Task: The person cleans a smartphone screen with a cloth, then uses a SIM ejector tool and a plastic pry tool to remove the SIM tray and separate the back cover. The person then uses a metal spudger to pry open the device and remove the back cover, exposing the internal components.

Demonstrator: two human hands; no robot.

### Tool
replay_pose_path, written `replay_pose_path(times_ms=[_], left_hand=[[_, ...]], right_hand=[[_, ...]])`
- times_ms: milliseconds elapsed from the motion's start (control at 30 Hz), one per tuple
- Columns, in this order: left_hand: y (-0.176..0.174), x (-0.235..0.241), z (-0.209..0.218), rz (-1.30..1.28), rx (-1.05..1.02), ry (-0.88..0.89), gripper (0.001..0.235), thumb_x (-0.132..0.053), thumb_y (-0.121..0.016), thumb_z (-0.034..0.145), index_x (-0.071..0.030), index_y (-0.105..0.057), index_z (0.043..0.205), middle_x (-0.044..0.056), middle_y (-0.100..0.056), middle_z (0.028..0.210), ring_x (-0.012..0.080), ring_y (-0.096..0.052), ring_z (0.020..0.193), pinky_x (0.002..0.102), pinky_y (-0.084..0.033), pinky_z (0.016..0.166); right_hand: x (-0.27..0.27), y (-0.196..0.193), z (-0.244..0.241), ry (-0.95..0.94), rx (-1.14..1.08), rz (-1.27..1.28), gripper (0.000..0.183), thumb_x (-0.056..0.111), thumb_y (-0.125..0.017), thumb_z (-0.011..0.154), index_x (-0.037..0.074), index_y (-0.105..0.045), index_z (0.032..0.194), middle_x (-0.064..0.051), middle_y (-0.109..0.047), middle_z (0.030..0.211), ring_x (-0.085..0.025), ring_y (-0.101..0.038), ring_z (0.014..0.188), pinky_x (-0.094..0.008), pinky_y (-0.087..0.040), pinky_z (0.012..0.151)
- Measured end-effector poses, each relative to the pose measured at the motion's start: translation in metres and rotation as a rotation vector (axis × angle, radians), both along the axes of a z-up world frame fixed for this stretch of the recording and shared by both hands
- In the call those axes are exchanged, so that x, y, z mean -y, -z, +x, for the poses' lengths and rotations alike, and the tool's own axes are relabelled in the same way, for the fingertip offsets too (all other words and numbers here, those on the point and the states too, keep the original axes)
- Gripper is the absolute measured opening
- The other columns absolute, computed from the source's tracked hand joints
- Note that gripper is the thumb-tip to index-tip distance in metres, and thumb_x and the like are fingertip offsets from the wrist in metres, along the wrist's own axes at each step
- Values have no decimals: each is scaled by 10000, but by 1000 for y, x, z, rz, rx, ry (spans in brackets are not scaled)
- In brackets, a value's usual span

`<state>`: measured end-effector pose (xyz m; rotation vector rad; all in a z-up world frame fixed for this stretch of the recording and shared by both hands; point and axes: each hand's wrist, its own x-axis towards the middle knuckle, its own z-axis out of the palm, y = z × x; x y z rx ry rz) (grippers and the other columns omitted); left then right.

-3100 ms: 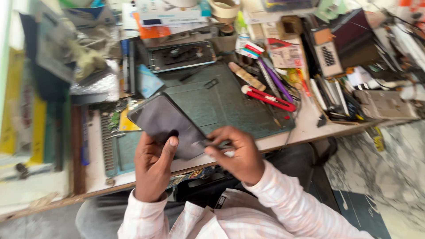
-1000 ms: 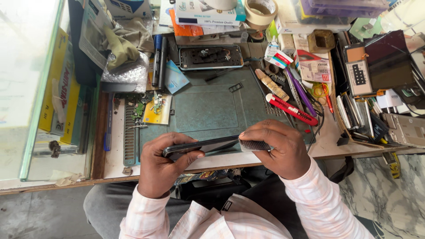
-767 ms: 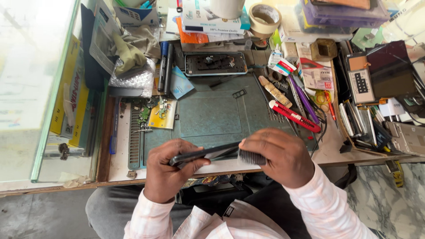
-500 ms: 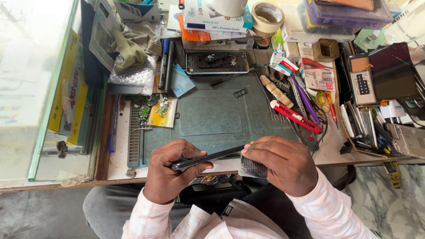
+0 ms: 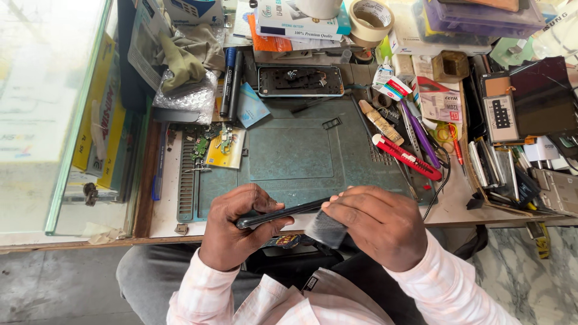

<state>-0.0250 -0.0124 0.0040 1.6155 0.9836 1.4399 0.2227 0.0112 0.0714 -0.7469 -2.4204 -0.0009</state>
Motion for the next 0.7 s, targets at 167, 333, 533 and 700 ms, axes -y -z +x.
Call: replay_pose_path(times_ms=[167, 333, 533, 700], left_hand=[[-2, -1, 0, 2, -25, -21, 356, 20, -897, 698, 0, -541, 700, 79, -638, 712, 169, -713, 711, 296, -618, 670], [-2, 2, 0, 38, -21, -15, 340, 32, -890, 712, -4, -552, 711, 81, -622, 707, 180, -692, 702, 297, -610, 679], [-3, 3, -1, 57, -54, -40, 306, 39, -861, 727, 0, -557, 733, 83, -633, 726, 193, -693, 710, 307, -551, 641], [-2, 2, -3, 82, -77, -43, 265, 38, -845, 731, -4, -585, 759, 88, -647, 753, 205, -684, 722, 314, -527, 643]], right_hand=[[-1, -2, -7, -12, 4, -17, 296, -19, -792, 754, 45, -748, 1040, -62, -731, 923, -239, -735, 887, -335, -624, 793], [0, 0, -15, -66, -39, 11, 303, -11, -804, 746, 68, -744, 1032, -49, -724, 918, -228, -729, 889, -339, -631, 807], [1, 1, -24, -59, -47, 16, 365, -11, -825, 687, 72, -752, 1034, -54, -706, 901, -248, -716, 878, -355, -613, 767], [-1, -1, -32, -95, -90, -68, 408, -53, -800, 644, 77, -752, 1028, -32, -713, 922, -235, -724, 907, -339, -608, 745]])
